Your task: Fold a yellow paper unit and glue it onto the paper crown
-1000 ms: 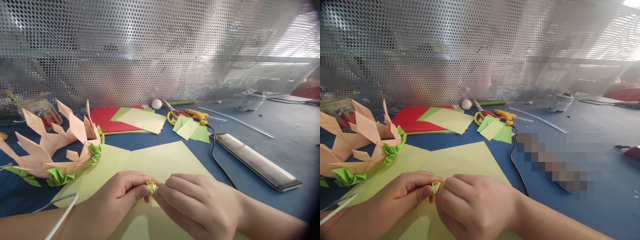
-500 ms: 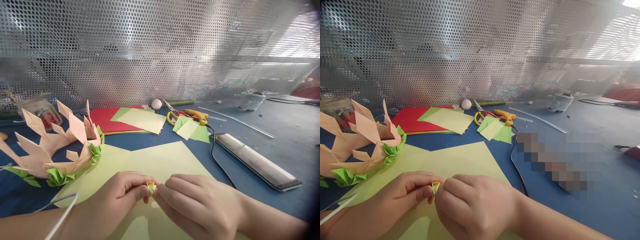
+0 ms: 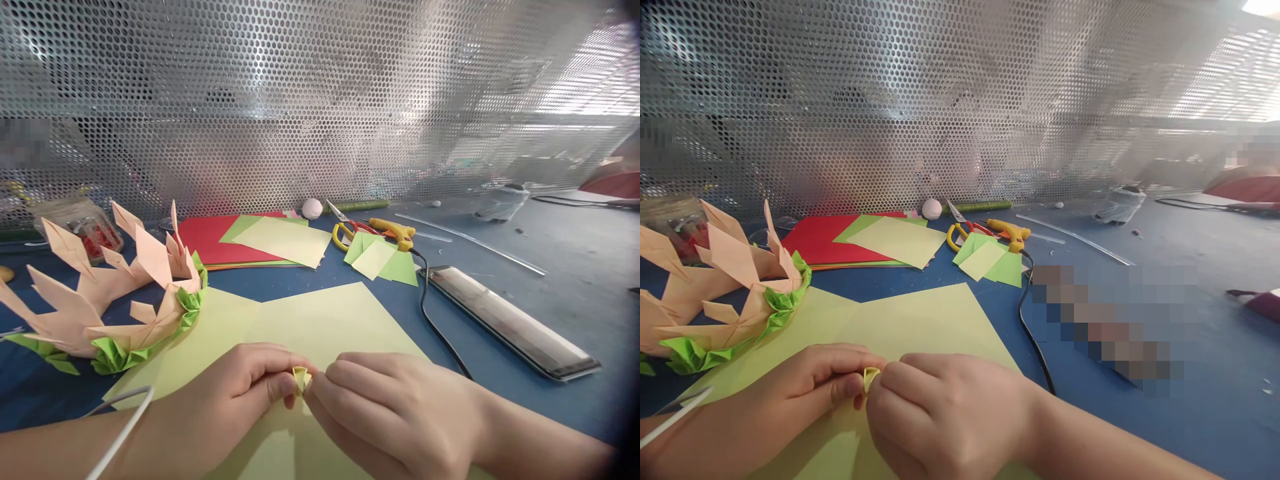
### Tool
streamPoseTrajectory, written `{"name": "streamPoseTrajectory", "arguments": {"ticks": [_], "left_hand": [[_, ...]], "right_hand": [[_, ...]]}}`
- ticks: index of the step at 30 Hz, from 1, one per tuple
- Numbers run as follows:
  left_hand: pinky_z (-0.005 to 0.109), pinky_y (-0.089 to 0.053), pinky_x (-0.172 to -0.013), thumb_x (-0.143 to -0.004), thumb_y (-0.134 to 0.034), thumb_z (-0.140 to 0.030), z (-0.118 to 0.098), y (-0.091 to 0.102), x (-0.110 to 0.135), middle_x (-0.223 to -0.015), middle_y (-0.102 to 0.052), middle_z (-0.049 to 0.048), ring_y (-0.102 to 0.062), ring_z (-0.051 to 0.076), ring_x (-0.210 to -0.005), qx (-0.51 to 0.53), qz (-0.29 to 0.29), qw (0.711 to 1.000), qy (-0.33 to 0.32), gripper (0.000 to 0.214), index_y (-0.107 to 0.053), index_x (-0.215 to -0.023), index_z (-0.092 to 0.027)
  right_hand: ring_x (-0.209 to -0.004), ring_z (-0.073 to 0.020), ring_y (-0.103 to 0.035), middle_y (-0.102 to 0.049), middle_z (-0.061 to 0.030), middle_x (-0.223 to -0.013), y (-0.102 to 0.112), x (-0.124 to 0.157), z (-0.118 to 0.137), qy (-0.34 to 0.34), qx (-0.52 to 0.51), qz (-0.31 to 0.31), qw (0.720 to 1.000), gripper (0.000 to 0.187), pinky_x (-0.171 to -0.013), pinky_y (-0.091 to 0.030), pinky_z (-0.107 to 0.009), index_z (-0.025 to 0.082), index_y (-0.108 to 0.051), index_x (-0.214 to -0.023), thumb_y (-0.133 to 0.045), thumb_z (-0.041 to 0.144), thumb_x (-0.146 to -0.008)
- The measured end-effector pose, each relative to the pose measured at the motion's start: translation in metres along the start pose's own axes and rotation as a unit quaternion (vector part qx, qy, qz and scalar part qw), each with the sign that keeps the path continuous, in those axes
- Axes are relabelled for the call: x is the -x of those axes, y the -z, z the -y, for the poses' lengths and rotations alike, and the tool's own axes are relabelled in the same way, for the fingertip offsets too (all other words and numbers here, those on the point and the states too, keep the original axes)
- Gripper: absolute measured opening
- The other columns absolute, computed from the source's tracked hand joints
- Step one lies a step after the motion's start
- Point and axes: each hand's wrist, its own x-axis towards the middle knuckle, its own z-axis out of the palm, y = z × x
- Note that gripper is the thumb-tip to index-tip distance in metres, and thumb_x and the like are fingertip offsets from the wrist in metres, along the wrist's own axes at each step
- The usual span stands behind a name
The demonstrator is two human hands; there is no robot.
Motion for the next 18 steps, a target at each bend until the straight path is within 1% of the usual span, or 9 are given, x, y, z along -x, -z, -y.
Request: {"name": "streamPoseTrajectory", "arguments": {"ticks": [9, 14, 18], "left_hand": [[0.024, -0.046, -0.093, -0.1, -0.045, -0.048, -0.0004, 0.0023, 0.0, -0.105, -0.076, -0.0051, -0.063, 0.018, -0.108, -0.009, -0.006, 1.0, 0.002, 0.034, -0.074, -0.096, -0.03], [0.024, -0.046, -0.094, -0.1, -0.046, -0.047, -0.0012, 0.0009, 0.0004, -0.104, -0.076, -0.0052, -0.064, 0.018, -0.106, -0.002, -0.006, 1.0, -0.003, 0.033, -0.074, -0.098, -0.031], [0.027, -0.048, -0.092, -0.1, -0.047, -0.044, -0.0026, -0.0005, 0.0027, -0.096, -0.077, -0.0031, -0.065, 0.02, -0.104, 0.007, -0.003, 1.0, -0.003, 0.033, -0.075, -0.096, -0.029]], "right_hand": [[-0.057, -0.0186, -0.049, -0.069, -0.0113, -0.068, -0.001, 0.0031, -0.0001, -0.003, -0.01, 0.016, 1.0, 0.034, -0.052, -0.047, -0.029, -0.002, -0.074, -0.089, -0.041, 0.002, -0.095], [-0.057, -0.0182, -0.049, -0.069, -0.0107, -0.069, 0.0011, 0.0032, -0.0024, -0.001, -0.008, 0.026, 1.0, 0.036, -0.053, -0.047, -0.028, -0.001, -0.074, -0.088, -0.039, 0.002, -0.096], [-0.058, -0.0179, -0.049, -0.067, -0.0096, -0.069, 0.0013, 0.003, -0.0022, 0.001, -0.002, 0.029, 1.0, 0.035, -0.054, -0.047, -0.027, 0.0, -0.073, -0.09, -0.039, 0.003, -0.097]]}}
